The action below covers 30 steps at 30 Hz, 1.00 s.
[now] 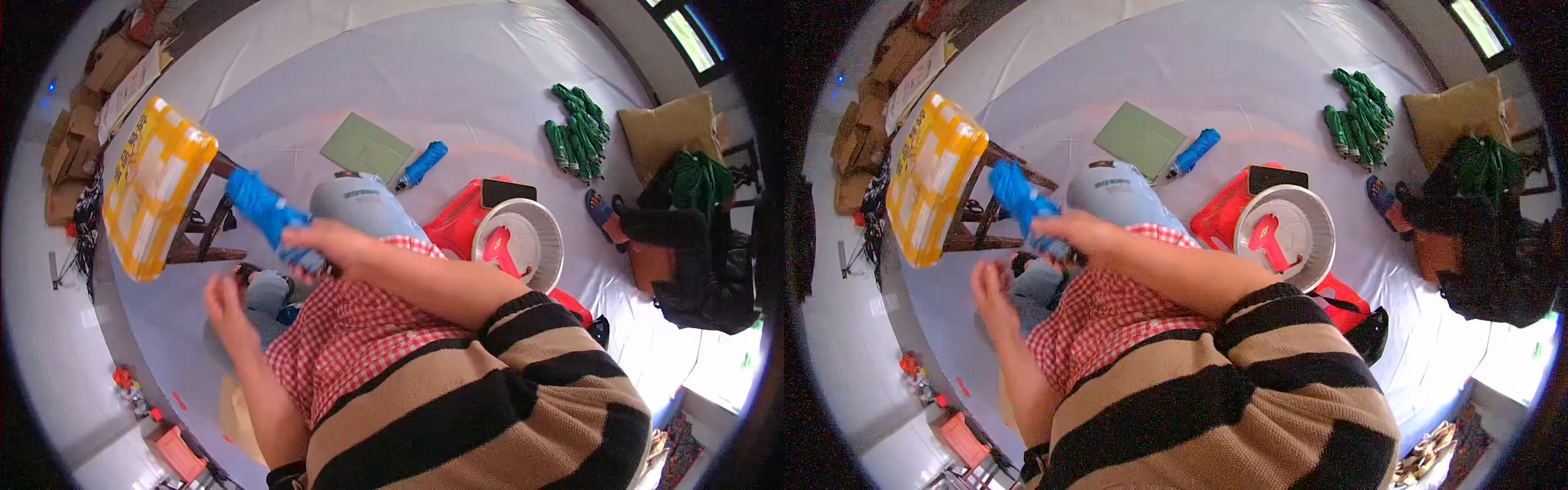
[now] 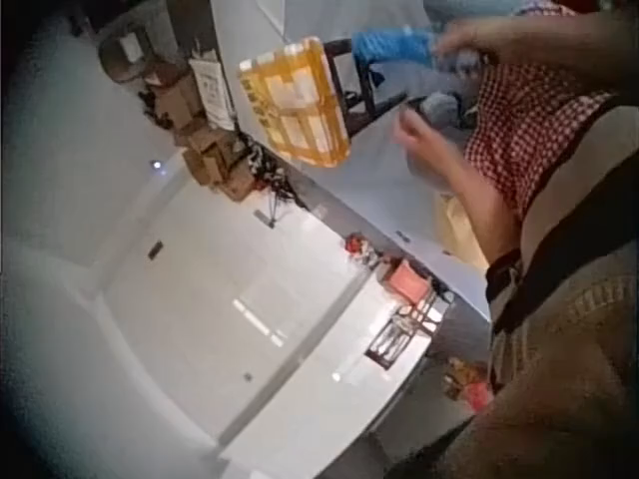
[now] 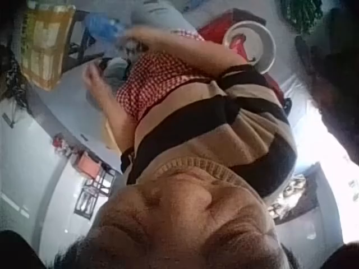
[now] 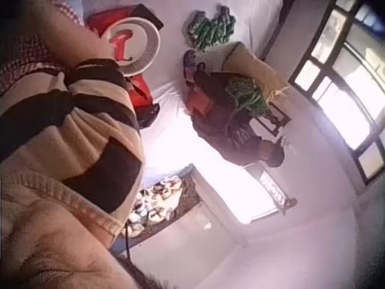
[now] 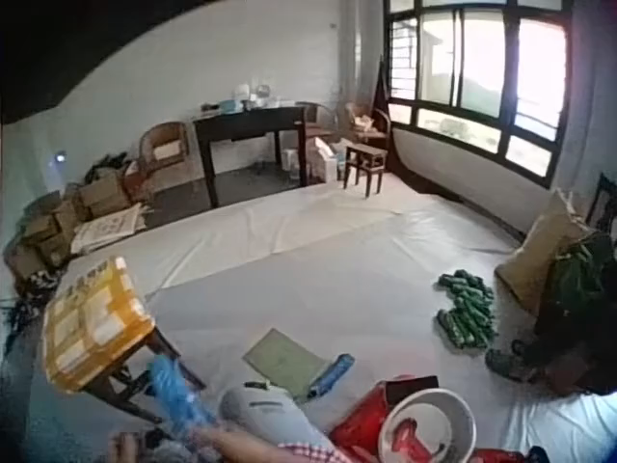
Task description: Folding and bundling the canopy of a blue umbrella.
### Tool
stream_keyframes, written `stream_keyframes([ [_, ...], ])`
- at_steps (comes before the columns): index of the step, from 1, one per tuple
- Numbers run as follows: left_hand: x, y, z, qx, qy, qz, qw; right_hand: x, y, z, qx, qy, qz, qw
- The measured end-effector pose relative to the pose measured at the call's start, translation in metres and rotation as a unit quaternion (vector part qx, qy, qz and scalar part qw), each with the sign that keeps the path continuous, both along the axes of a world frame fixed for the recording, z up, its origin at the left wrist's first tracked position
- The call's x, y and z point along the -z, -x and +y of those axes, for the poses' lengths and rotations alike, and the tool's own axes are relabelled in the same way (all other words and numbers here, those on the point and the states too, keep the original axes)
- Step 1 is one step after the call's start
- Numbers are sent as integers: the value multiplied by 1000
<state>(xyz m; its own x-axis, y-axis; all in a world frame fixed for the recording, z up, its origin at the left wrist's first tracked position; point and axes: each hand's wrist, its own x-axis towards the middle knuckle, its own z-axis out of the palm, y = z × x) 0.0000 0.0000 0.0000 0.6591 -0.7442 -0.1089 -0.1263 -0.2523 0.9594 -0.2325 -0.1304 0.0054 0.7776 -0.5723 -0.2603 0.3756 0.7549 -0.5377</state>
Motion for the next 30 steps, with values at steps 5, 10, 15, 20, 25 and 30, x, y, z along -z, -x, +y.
stream_keyframes([
  [5,9,-54,49,-23,-128,-508,852,29,55,-62,150,-202,-85,964],
  [10,3,-23,34,67,-333,-581,740,158,100,-81,330,-297,187,876],
  [15,2,-28,36,65,-317,-576,750,234,108,-59,369,-229,376,819],
  [20,8,-27,24,83,-268,-592,756,315,159,-31,224,-132,341,903],
  [25,6,-25,25,86,-274,-587,757,304,86,-17,152,-17,390,908],
  [30,9,-24,24,86,-246,-612,747,278,111,13,84,106,426,894],
])
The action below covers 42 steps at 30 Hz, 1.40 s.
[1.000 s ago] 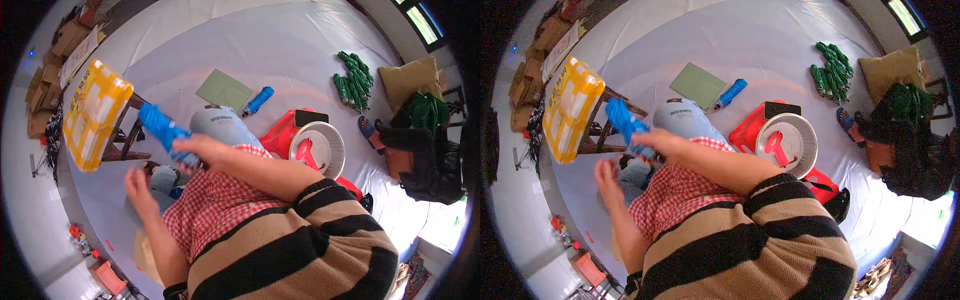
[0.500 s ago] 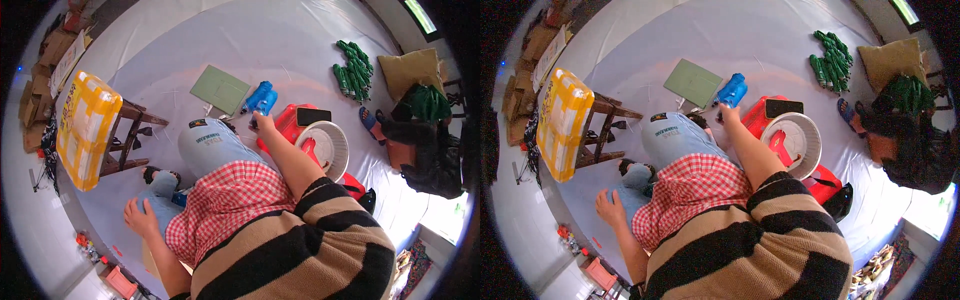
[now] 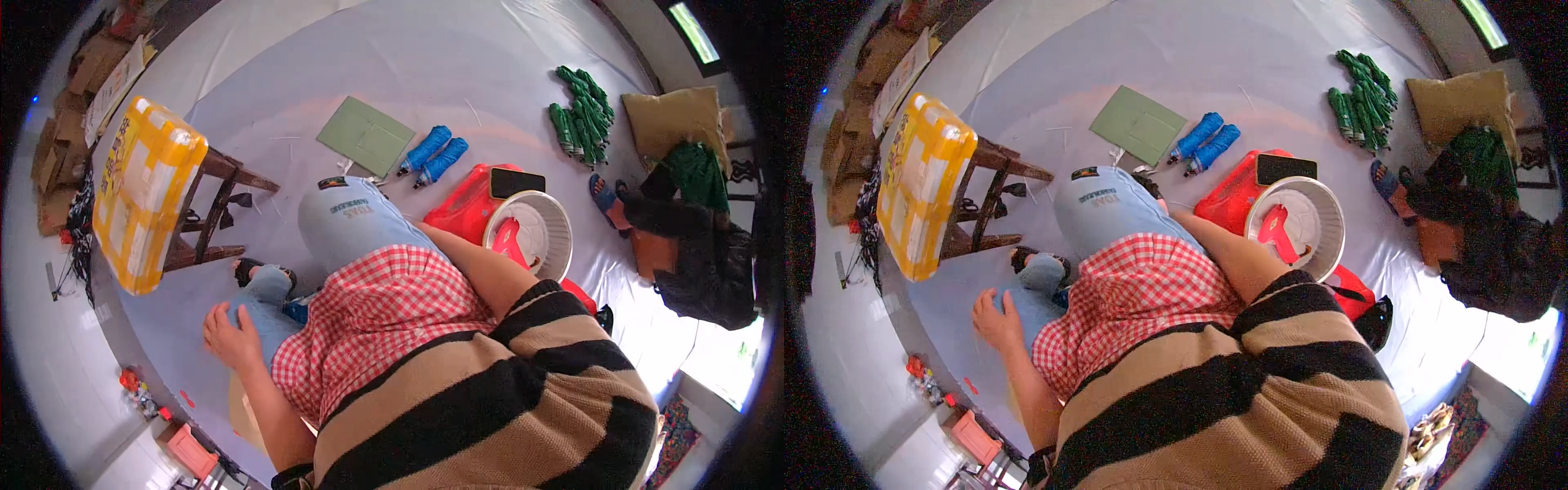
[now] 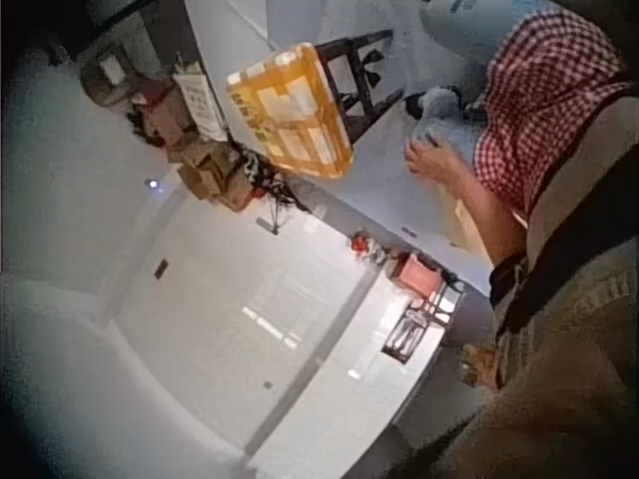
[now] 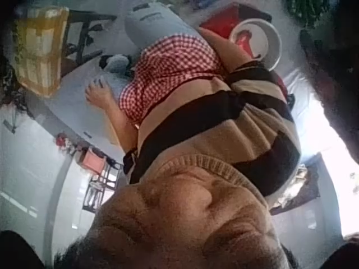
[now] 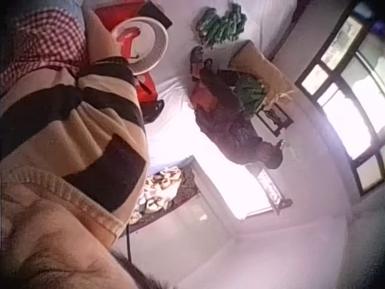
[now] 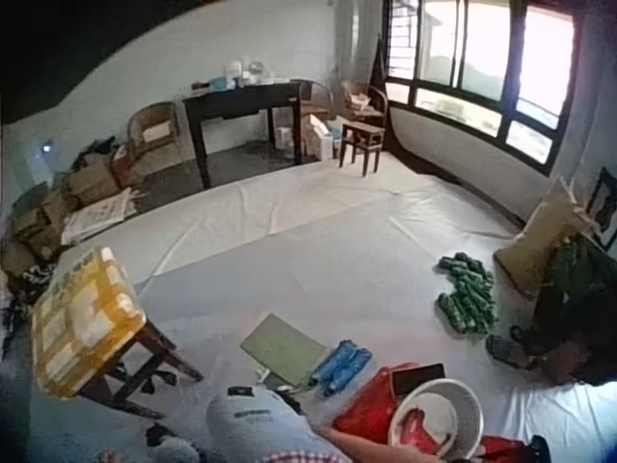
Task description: Folding and bundling the canopy of a blue umbrella.
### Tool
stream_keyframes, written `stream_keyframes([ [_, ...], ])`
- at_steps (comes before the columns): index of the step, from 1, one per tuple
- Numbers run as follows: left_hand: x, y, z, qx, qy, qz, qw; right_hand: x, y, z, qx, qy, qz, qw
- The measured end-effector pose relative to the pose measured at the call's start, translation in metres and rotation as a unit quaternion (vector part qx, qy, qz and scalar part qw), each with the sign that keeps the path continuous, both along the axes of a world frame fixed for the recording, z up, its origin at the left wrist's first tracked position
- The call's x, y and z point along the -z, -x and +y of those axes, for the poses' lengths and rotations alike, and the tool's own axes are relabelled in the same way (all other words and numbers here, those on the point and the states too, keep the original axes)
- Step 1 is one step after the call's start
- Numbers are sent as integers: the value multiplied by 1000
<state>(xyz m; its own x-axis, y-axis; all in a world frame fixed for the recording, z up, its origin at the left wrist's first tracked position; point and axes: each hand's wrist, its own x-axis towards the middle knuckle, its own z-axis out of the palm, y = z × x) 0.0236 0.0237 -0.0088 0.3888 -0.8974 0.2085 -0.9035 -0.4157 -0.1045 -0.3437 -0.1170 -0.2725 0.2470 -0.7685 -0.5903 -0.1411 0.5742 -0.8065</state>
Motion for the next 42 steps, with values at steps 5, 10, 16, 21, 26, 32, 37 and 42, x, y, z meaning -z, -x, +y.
stream_keyframes([
  [5,-3,5,4,-18,12,8,1000,-16,7,-14,-133,82,51,986],
  [10,-2,14,-8,4,45,50,998,-40,10,-30,-224,152,122,955],
  [16,-8,-37,31,-123,56,216,967,-159,-39,-5,-114,240,94,960],
  [21,4,-27,33,-176,191,507,822,-283,-69,14,-273,420,271,822],
  [26,58,-9,81,-261,281,503,774,-302,-105,22,-382,552,440,597],
  [32,290,42,208,-260,-98,461,843,-289,-126,5,-394,586,393,589],
  [37,348,73,216,-243,-51,498,831,-285,-124,0,-393,590,398,582],
  [42,199,7,124,-216,206,306,904,-290,-127,-2,-391,587,405,581],
])
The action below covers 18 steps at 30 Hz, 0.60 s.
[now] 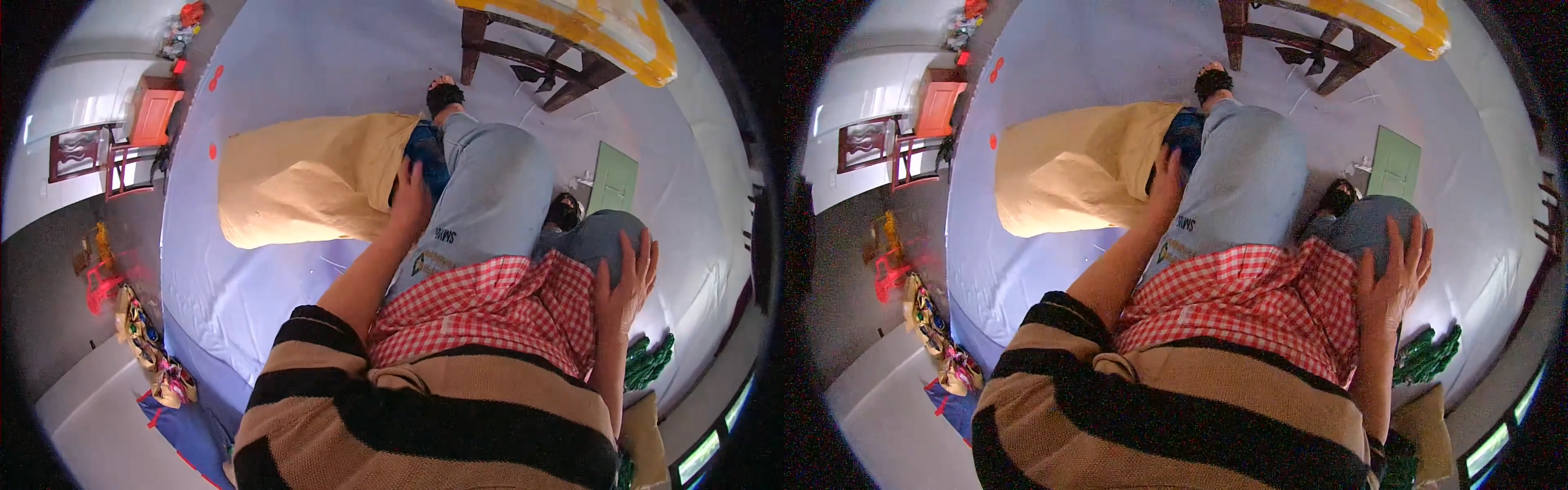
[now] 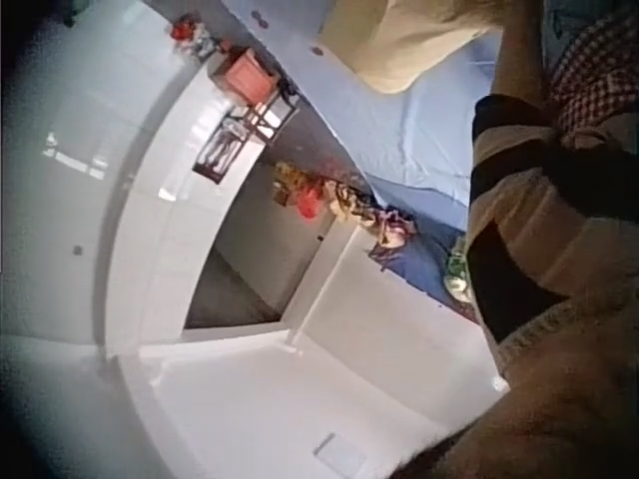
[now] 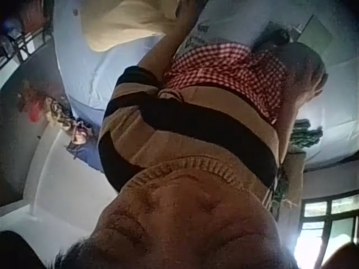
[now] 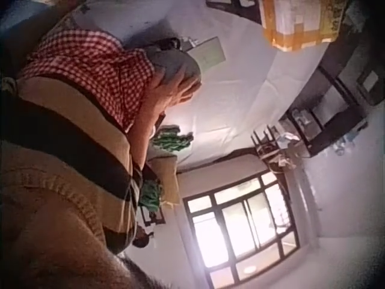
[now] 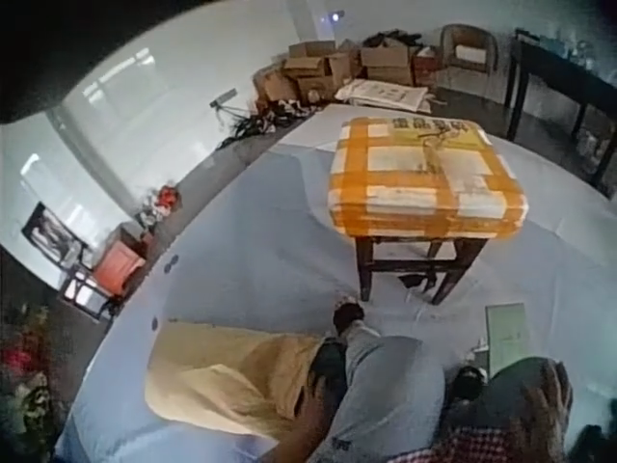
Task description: Folding and bundling the canopy of a blue umbrella.
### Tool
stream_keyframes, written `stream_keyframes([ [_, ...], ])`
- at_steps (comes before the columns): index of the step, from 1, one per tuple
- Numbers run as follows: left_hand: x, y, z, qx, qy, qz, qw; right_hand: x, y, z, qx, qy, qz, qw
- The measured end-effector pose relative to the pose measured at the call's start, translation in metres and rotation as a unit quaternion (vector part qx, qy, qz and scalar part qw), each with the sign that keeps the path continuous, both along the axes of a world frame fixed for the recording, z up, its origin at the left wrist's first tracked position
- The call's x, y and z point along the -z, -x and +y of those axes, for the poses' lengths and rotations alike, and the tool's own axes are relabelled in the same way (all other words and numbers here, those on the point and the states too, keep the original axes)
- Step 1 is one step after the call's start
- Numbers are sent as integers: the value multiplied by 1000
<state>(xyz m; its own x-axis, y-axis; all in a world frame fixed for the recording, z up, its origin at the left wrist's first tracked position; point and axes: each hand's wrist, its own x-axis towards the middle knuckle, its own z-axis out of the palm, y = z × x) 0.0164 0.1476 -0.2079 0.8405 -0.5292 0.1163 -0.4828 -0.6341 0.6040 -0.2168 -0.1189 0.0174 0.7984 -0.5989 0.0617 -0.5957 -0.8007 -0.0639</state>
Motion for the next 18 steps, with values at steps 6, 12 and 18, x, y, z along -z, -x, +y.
stream_keyframes([
  [6,21,-70,-25,27,-316,18,948,-4,1,1,12,-1,-6,1000],
  [12,32,-79,-16,-93,-346,80,930,-6,3,-1,24,-11,-6,1000],
  [18,-50,-82,-14,47,-250,128,959,-7,8,-5,38,-15,-28,999],
])
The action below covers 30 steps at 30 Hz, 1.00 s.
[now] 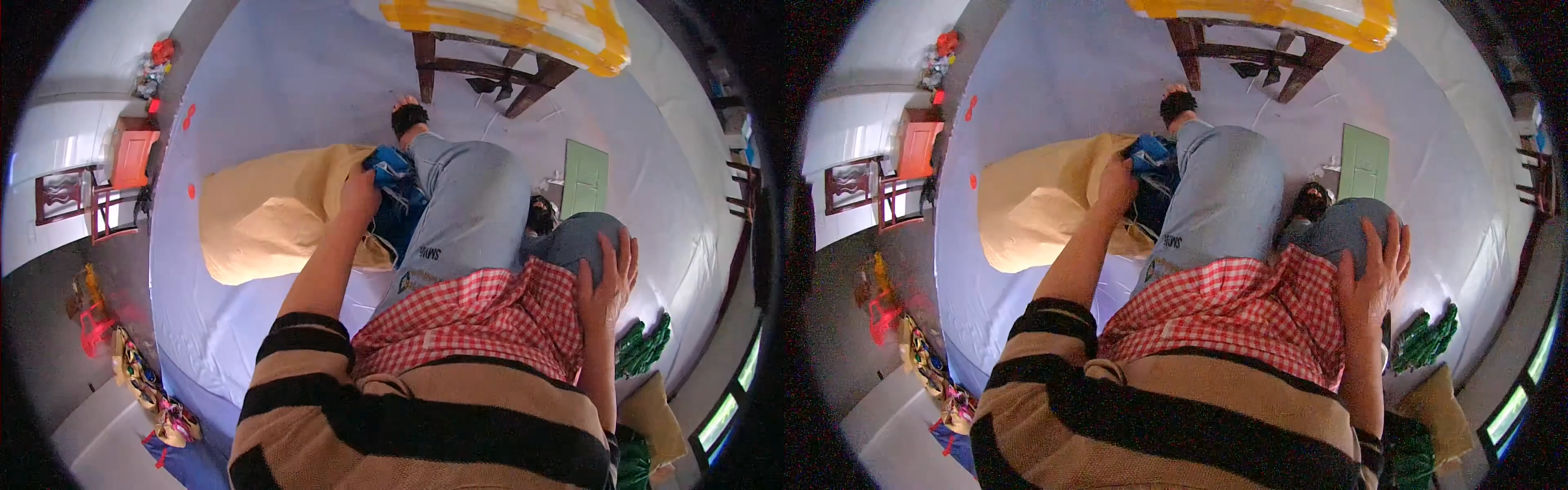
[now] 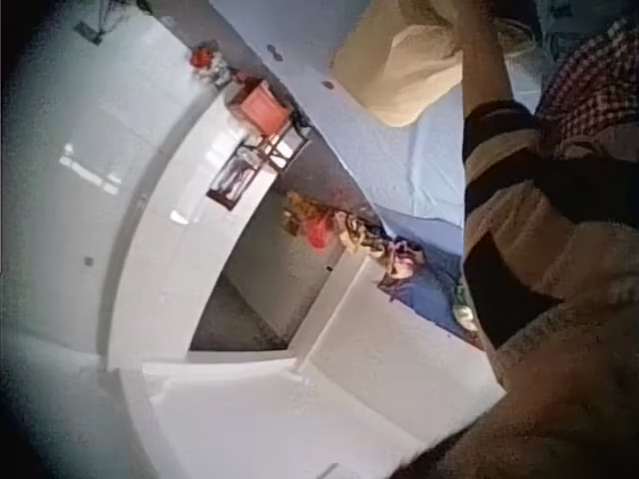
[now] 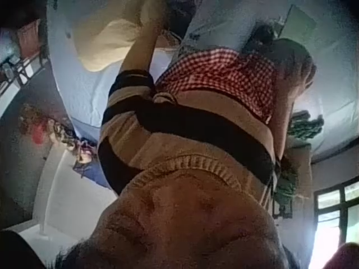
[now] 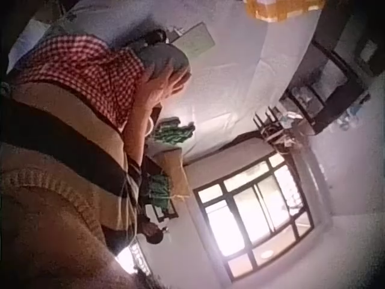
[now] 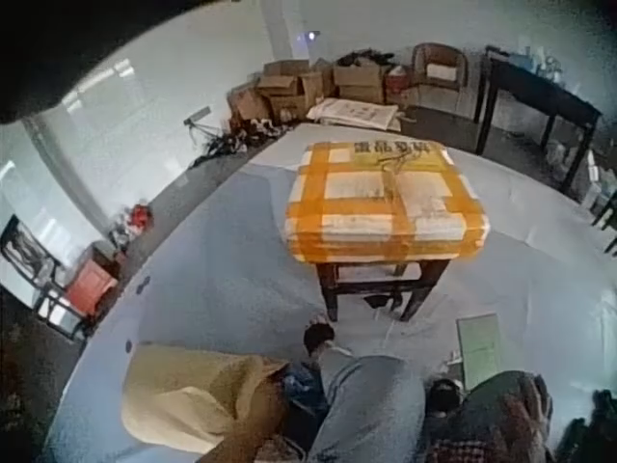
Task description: Folding and bundling the canopy of a blue umbrella.
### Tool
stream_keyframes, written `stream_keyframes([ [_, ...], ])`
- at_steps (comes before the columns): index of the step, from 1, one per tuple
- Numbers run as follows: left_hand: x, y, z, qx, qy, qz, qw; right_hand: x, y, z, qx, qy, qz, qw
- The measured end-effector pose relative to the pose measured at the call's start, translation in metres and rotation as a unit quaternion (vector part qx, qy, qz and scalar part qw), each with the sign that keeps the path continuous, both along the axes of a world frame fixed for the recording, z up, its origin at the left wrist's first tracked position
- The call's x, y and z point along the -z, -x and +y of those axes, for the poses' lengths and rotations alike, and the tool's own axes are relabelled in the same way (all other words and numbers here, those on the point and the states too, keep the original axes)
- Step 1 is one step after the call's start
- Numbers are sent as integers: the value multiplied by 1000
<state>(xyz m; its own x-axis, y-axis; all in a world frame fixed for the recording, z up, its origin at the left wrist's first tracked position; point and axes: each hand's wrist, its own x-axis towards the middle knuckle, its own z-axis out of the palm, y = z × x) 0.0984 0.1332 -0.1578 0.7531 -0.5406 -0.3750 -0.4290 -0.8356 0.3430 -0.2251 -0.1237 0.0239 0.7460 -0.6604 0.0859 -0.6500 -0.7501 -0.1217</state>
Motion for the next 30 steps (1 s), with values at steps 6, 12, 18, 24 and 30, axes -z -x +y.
stream_keyframes([
  [6,-86,17,49,-238,262,61,934,4,8,2,12,12,-12,1000],
  [12,-165,42,63,-265,532,94,799,10,17,9,7,11,-51,999],
  [18,-254,66,23,-214,596,-21,774,6,15,19,1,-1,-60,998],
  [24,-334,91,0,-97,693,-158,697,0,3,21,-125,-16,-143,982],
  [30,-426,127,-24,34,801,-160,576,-71,-90,78,-300,-38,-120,946],
])
